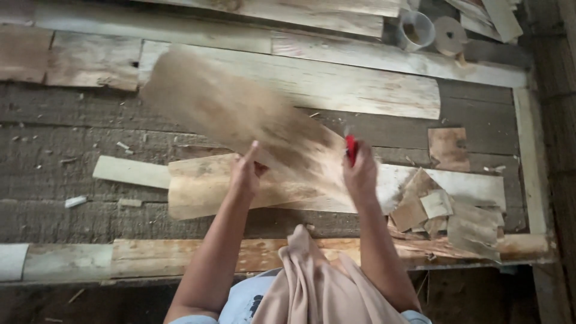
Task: The person uses a red utility knife to cut a long wooden plank into smaller pieces on a wooden workbench. They repeatedly position the plank, score it with the knife, and break off sections, then repeat the process on another plank.
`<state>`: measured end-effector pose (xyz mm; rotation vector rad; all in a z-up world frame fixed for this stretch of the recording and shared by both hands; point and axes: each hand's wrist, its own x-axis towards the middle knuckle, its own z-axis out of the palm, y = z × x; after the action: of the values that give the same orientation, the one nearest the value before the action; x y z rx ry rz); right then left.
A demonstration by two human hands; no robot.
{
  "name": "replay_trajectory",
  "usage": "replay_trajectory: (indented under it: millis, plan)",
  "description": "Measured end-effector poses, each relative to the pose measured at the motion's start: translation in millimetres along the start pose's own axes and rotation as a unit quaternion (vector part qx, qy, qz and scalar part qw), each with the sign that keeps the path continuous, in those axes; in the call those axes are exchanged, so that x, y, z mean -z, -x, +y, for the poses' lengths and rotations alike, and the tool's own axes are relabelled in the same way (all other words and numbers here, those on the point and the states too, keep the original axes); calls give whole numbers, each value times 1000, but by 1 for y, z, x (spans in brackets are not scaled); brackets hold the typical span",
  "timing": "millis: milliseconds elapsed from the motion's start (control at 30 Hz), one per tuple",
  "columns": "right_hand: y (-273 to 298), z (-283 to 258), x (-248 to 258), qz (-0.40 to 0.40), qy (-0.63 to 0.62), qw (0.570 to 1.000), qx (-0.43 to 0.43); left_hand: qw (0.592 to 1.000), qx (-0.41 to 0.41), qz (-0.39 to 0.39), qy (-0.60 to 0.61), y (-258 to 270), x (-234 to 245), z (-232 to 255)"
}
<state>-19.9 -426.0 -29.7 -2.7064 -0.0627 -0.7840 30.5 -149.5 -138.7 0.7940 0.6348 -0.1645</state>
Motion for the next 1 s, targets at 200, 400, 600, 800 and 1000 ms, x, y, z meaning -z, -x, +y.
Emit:
replay_trajectory:
  millis: [200,400,600,800,1000]
  plan:
    - [41,-114,-13,-354,-177,915,74,983,-84,91,134,13,12,76]
    - [79,-125,-63,-377,34,919,108,968,-45,104,223,7,43,113]
    - [51,-146,-41,-406,50,912,10,966,-58,107,230,20,66,164]
    - [29,-250,-110,-325,56,939,102,960,-76,102,250,8,102,222]
    - [-57,-313,-98,-556,3,824,-109,959,-74,96,257,-11,166,271]
